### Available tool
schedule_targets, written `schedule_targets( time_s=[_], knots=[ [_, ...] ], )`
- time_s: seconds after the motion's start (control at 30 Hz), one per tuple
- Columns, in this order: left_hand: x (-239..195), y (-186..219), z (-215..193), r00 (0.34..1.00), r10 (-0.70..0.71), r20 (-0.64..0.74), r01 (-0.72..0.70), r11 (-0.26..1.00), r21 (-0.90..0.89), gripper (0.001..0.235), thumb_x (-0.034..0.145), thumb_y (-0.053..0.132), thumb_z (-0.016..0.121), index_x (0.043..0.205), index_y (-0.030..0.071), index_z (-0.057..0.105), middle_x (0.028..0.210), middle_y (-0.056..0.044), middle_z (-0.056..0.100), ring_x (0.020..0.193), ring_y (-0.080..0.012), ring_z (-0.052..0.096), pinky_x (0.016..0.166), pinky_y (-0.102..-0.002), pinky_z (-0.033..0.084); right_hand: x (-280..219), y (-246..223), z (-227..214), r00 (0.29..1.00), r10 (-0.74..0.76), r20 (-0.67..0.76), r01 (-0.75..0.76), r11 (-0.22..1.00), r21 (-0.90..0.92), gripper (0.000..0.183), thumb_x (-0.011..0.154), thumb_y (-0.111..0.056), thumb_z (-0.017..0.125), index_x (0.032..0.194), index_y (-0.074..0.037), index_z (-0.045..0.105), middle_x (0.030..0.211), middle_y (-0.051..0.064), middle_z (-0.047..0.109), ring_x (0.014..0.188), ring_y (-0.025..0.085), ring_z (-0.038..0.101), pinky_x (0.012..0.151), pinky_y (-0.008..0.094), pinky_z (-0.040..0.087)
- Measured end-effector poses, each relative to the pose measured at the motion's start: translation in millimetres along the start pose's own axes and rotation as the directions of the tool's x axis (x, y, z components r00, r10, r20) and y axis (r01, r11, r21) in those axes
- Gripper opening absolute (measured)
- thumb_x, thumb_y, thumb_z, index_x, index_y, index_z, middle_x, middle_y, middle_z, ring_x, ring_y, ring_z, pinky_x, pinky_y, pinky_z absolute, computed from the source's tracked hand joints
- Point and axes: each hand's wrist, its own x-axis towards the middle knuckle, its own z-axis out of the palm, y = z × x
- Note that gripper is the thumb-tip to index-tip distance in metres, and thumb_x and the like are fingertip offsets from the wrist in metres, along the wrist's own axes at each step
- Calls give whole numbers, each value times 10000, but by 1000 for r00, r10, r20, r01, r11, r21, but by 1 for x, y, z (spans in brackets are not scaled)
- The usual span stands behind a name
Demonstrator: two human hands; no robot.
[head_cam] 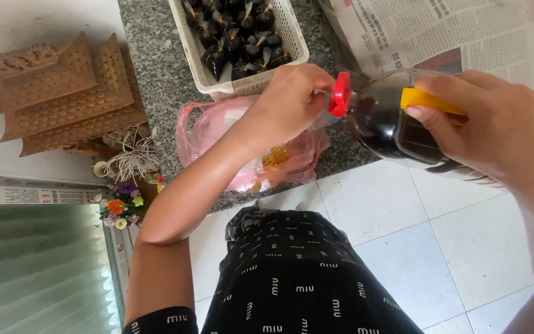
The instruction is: Pouring sauce into small plastic bags and tying them with rubber bands.
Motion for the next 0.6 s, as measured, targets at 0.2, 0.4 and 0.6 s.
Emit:
schedule_targets(
  time_s=[0.2,0.4,0.6],
  knots=[
    [5,9,-1,994,-90,64,92,995,-37,236,818,-26,677,1004,73,785,943,-166,725,834,-323,715,742,-401,555,3,-1,-7,988,28,154,4,978,-207,312,1012,-415,648,1223,-195,711,773,80,679,619,219,667,547,316,531],
    [6,6,4,998,-28,53,31,998,-57,243,801,-30,680,992,78,786,961,-170,743,879,-340,716,774,-406,558,9,-9,-15,974,58,220,13,951,-308,279,1028,-425,636,1172,-199,714,737,65,683,621,203,679,549,301,542],
    [6,4,5,998,-4,58,7,998,-65,277,776,-45,655,994,69,781,977,-175,742,884,-347,712,786,-413,557,7,-17,-21,960,115,255,-41,960,-276,332,1018,-378,648,1235,-136,719,816,117,709,620,213,704,554,293,568]
  ],
)
